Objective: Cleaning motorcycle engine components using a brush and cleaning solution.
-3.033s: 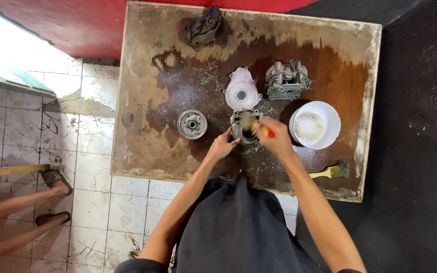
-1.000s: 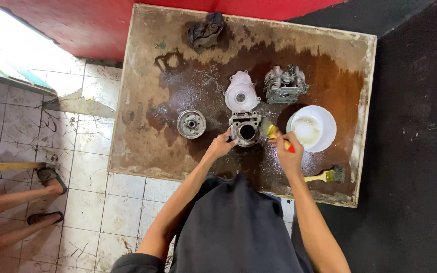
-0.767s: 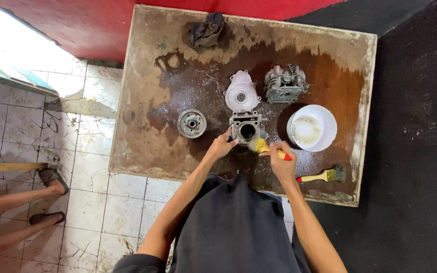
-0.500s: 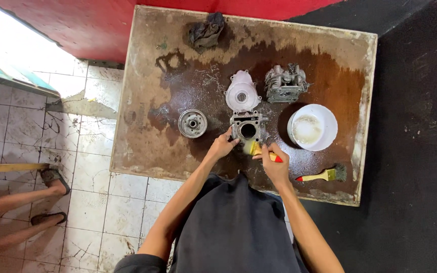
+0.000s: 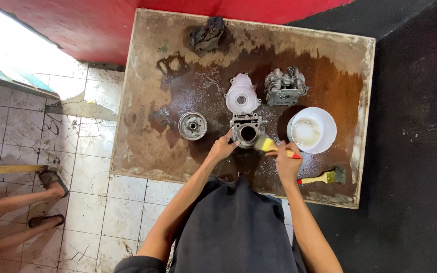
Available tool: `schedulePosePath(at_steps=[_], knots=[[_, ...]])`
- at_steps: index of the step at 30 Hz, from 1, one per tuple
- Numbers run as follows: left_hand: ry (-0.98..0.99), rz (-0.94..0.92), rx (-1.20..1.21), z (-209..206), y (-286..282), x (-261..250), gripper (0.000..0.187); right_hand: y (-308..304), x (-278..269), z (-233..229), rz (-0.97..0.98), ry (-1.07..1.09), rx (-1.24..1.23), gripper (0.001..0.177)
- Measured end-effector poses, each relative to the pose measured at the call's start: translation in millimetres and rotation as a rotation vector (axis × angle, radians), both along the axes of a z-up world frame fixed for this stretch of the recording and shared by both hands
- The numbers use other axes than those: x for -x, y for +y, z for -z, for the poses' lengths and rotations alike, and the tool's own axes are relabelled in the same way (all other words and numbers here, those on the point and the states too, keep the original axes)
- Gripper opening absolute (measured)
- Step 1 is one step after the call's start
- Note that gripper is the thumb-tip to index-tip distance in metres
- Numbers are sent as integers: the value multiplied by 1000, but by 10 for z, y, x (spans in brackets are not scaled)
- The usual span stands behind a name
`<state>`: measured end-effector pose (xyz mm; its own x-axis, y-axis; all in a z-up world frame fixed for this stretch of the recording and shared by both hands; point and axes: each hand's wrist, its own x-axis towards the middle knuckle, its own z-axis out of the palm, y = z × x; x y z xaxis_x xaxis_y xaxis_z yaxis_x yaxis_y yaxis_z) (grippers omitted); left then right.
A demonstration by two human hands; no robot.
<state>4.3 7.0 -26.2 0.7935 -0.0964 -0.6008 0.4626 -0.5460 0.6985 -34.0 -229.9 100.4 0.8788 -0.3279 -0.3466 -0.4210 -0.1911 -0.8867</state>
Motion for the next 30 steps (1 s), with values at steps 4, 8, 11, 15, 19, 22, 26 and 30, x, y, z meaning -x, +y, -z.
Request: schedulePosePath(at_steps=[4, 8, 11, 15, 19, 22, 26, 30], knots=[[25, 7, 6, -45, -3, 28, 84, 92, 37, -14, -48, -305, -204, 21], [-117, -41, 21, 25, 12, 17, 82, 39, 64, 131, -194, -207, -127, 25], [-95, -20, -26, -99, -7, 13, 83, 77, -8, 127, -17, -218, -166, 25], [-112, -44, -11, -76, -13, 23, 83, 271, 87, 206, -81, -377, -171, 17], [-121, -51, -11, -151, -30, 16, 82, 156, 52, 198, -203, -223, -192, 20], [-105, -56, -11, -269, -61, 32, 80, 78, -88, 111, 39, -312, -292, 24], [-196, -119, 58, -252, -87, 107, 79, 98, -44, 29, -202, -327, -260, 24], [-81, -152, 63, -477, -142, 91, 77, -4, -138, 89, -168, -186, -323, 31]])
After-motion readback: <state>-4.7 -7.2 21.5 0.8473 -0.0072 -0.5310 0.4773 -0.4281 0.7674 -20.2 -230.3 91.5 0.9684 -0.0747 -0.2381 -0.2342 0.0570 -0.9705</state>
